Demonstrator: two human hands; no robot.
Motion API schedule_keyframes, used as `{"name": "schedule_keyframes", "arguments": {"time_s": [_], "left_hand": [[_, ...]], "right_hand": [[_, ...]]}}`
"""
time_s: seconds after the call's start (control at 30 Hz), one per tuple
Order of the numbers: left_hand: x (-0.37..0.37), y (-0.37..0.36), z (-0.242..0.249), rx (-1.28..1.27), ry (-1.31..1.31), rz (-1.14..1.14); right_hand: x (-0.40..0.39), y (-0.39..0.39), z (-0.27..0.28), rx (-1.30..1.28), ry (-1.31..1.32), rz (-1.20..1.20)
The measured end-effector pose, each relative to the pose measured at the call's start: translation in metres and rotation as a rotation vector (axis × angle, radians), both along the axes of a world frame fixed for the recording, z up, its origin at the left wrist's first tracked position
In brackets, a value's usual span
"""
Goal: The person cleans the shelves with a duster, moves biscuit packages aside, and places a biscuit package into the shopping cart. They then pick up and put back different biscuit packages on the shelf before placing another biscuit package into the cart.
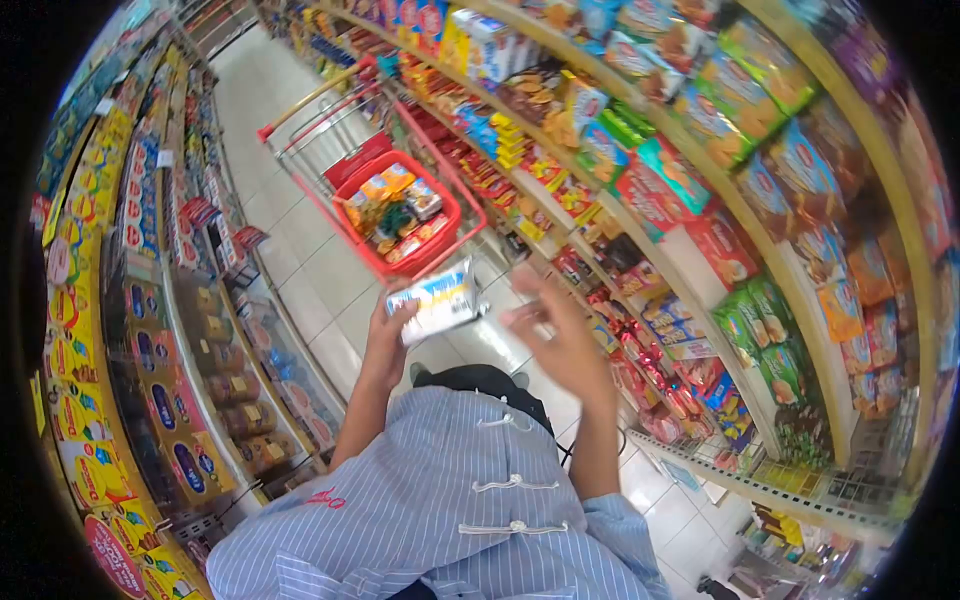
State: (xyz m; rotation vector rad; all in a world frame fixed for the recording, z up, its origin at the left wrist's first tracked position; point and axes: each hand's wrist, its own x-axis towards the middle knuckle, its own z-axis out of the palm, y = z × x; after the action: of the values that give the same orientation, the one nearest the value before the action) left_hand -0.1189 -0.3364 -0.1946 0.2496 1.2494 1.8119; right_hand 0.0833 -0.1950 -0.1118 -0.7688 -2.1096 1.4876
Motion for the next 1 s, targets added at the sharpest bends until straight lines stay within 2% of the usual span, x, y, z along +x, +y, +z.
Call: {"name": "schedule_keyframes", "arguments": {"time_s": [0.1,0.13,0.17,0.23,0.3,0.43,0.53,0.57,0.63,0.67,0.7,0.77,0.83,0.9,0.97,1.0], "left_hand": [[0.049,0.02,-0.011,-0.036,0.252,-0.012],[0.061,0.027,-0.025,-0.067,0.388,-0.012],[0.073,0.032,-0.031,-0.045,0.392,-0.052],[0.093,0.045,-0.035,-0.097,0.456,0.04],[0.11,0.057,-0.03,-0.095,0.413,0.055],[0.13,0.078,0.0,-0.019,0.302,-0.105],[0.142,0.083,0.048,0.024,0.361,-0.241],[0.145,0.085,0.061,0.046,0.403,-0.318],[0.153,0.097,0.084,0.142,0.512,-0.429],[0.157,0.102,0.097,0.182,0.496,-0.473],[0.16,0.108,0.105,0.218,0.48,-0.516],[0.159,0.124,0.107,0.288,0.536,-0.46],[0.16,0.138,0.112,0.36,0.588,-0.407],[0.163,0.152,0.123,0.312,0.737,-0.305],[0.166,0.162,0.125,0.311,0.727,-0.38],[0.169,0.165,0.128,0.345,0.634,-0.466]], "right_hand": [[0.015,-0.019,-0.033,-0.284,-0.029,0.006],[0.02,-0.021,-0.062,-0.129,-0.068,0.009],[0.027,-0.025,-0.101,0.169,-0.066,0.014],[0.04,-0.033,-0.086,0.169,-0.189,0.056],[0.054,-0.033,-0.072,0.217,-0.182,0.039],[0.07,-0.019,-0.059,0.241,-0.236,-0.011],[0.076,0.002,-0.05,0.198,0.003,-0.196],[0.074,0.009,-0.061,0.21,0.239,-0.289],[0.084,0.017,-0.045,-0.155,0.43,-0.345],[0.092,0.022,-0.035,-0.235,0.488,-0.387],[0.099,0.028,-0.031,-0.329,0.654,-0.375],[0.12,0.045,-0.016,-0.442,0.741,-0.413],[0.142,0.055,-0.005,-0.766,0.927,-0.414],[0.155,0.062,0.001,-0.712,0.932,-0.433],[0.167,0.065,0.022,-0.765,1.045,-0.37],[0.17,0.065,0.028,-0.781,1.069,-0.362]]}}
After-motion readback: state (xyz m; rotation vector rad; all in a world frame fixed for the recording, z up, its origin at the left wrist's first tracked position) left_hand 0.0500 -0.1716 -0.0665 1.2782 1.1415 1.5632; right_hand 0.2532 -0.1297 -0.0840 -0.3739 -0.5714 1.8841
